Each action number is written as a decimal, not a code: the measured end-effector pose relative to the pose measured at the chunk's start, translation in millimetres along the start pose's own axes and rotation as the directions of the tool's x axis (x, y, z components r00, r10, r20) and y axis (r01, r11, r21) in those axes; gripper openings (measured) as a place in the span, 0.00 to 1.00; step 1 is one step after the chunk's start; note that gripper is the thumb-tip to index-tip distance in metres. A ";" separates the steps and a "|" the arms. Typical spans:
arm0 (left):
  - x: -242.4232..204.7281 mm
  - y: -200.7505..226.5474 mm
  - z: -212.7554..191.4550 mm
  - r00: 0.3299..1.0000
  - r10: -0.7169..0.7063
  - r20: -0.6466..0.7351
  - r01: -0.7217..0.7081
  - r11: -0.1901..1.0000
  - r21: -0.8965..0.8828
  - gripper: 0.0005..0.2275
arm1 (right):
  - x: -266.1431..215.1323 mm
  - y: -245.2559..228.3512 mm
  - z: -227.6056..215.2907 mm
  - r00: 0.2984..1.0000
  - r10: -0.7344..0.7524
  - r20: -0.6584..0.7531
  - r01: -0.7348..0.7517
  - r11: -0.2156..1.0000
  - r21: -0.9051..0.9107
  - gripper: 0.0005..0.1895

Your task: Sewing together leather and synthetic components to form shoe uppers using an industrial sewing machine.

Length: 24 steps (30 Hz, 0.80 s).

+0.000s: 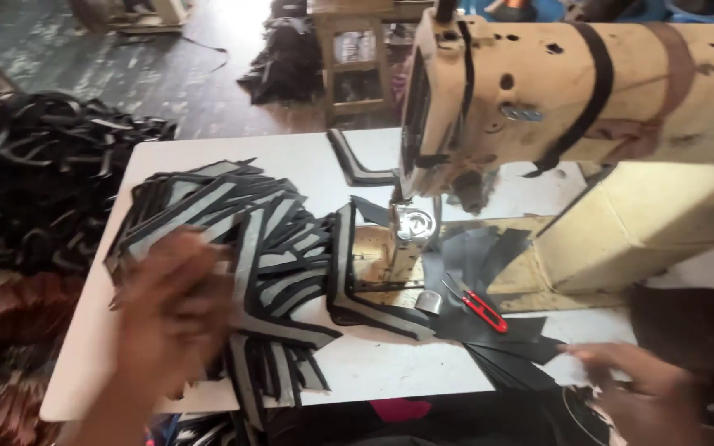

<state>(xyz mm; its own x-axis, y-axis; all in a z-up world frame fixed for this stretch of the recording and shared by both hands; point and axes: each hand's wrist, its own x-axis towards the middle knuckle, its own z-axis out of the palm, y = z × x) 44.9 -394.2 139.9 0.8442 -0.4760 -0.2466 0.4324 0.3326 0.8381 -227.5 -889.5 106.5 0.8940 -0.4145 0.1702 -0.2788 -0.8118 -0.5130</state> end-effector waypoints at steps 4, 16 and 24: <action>11.6 -76.1 181.9 0.953 0.082 0.292 0.174 0.641 -0.748 0.15 | 5.7 -110.8 21.2 0.893 -0.444 -0.078 0.434 0.800 0.415 0.14; 34.4 -145.1 229.5 0.868 0.478 0.135 -0.344 0.775 -0.530 0.09 | 58.5 -171.8 64.4 0.906 -0.419 -0.059 0.354 0.674 0.648 0.12; 66.2 -92.8 168.5 0.798 0.603 -0.015 -0.544 0.709 -0.449 0.07 | 122.8 -173.7 49.9 0.781 -0.587 -0.213 0.624 0.744 0.238 0.11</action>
<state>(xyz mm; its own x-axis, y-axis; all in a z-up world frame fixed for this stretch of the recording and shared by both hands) 7.2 -593.7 127.8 0.9389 -0.1669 0.3011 -0.0104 0.8604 0.5095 -51.7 -778.9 174.5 0.7871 0.0649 0.6134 0.4338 -0.7652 -0.4757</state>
